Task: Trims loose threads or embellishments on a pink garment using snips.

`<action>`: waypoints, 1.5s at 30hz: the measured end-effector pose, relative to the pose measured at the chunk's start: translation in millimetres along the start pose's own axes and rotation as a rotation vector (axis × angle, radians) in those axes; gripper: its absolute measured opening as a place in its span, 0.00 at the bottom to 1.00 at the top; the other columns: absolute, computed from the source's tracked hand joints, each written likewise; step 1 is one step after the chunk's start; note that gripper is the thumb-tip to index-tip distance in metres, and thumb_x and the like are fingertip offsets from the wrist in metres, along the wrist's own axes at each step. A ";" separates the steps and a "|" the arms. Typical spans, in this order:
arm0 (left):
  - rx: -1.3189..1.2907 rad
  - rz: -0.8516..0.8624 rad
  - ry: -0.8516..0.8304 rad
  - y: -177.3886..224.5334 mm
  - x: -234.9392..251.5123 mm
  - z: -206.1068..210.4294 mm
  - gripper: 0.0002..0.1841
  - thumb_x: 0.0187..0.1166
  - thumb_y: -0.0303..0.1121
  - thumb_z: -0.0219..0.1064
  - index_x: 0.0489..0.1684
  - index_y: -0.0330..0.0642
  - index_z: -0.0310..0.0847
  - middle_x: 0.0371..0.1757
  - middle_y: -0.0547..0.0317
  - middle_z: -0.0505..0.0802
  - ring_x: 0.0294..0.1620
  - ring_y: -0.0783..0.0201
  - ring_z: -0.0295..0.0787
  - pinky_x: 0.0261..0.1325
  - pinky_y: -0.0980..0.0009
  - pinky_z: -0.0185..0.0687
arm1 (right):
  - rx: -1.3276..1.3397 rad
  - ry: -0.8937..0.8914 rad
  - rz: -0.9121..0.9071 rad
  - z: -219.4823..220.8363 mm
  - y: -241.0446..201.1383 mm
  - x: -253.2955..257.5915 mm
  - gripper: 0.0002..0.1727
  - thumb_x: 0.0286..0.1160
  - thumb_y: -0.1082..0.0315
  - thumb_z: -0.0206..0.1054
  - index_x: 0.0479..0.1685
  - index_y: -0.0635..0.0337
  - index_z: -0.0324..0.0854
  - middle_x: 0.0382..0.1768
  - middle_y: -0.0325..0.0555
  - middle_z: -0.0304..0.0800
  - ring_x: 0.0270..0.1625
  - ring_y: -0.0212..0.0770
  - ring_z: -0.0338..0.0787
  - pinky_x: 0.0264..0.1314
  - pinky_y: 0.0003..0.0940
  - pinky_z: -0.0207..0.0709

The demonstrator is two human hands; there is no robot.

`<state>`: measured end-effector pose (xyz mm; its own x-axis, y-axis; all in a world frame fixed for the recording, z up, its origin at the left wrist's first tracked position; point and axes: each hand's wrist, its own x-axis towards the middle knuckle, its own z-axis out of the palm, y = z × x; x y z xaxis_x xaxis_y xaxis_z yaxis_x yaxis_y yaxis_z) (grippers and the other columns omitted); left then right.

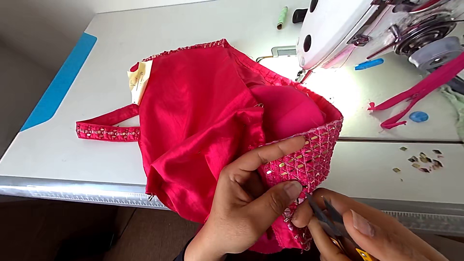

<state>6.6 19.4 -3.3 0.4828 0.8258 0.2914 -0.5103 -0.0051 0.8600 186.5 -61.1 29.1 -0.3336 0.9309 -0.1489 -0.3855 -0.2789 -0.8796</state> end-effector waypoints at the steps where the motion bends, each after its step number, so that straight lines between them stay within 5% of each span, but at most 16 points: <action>1: -0.005 0.000 0.001 0.0 0.1 0.1 0.25 0.78 0.15 0.63 0.77 0.36 0.78 0.66 0.52 0.90 0.53 0.72 0.92 0.58 0.75 0.89 | 0.002 -0.001 -0.005 0.7 0.6 0.2 0.20 0.96 0.53 0.44 0.59 0.53 0.79 0.22 0.23 0.74 0.15 0.16 0.69 0.11 0.13 0.62; 26: 0.039 0.003 0.037 -0.1 0.1 2.3 0.25 0.77 0.15 0.66 0.76 0.38 0.79 0.62 0.52 0.92 0.51 0.71 0.93 0.57 0.75 0.90 | 0.136 0.248 -0.144 29.6 17.6 10.7 0.18 0.97 0.60 0.44 0.43 0.50 0.81 0.18 0.22 0.72 0.15 0.15 0.69 0.11 0.12 0.63; 33: -0.018 -0.034 0.085 -0.3 -0.5 2.5 0.23 0.80 0.21 0.63 0.75 0.38 0.80 0.61 0.50 0.92 0.51 0.69 0.93 0.56 0.72 0.90 | 0.158 0.146 -0.219 16.9 17.8 8.8 0.21 0.93 0.47 0.49 0.52 0.50 0.81 0.23 0.23 0.76 0.19 0.16 0.74 0.17 0.12 0.69; 37: 0.008 -0.024 0.164 -1.2 1.4 9.0 0.23 0.75 0.20 0.71 0.71 0.37 0.83 0.56 0.50 0.95 0.48 0.68 0.95 0.53 0.72 0.92 | -0.169 0.173 -0.355 9.0 13.4 5.6 0.21 0.90 0.42 0.52 0.56 0.47 0.79 0.26 0.21 0.74 0.25 0.14 0.72 0.25 0.11 0.66; 41: 0.048 0.011 0.101 -2.7 1.7 8.3 0.29 0.69 0.12 0.72 0.74 0.36 0.80 0.63 0.49 0.92 0.53 0.65 0.95 0.57 0.70 0.92 | -0.755 0.428 -0.496 7.7 7.7 5.3 0.12 0.87 0.57 0.64 0.54 0.55 0.78 0.29 0.26 0.77 0.29 0.09 0.71 0.31 0.04 0.64; 45: 0.136 0.051 0.062 -3.5 1.1 8.4 0.30 0.68 0.12 0.72 0.75 0.35 0.78 0.65 0.51 0.91 0.54 0.68 0.93 0.59 0.71 0.91 | -1.100 0.533 -0.674 -4.0 9.3 12.4 0.08 0.84 0.58 0.67 0.47 0.52 0.84 0.39 0.32 0.84 0.39 0.14 0.80 0.39 0.06 0.71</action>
<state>14.9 15.6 -2.5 0.4118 0.8558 0.3132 -0.4299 -0.1207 0.8948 182.2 -51.2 17.3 0.1031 0.8560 0.5066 0.6091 0.3483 -0.7125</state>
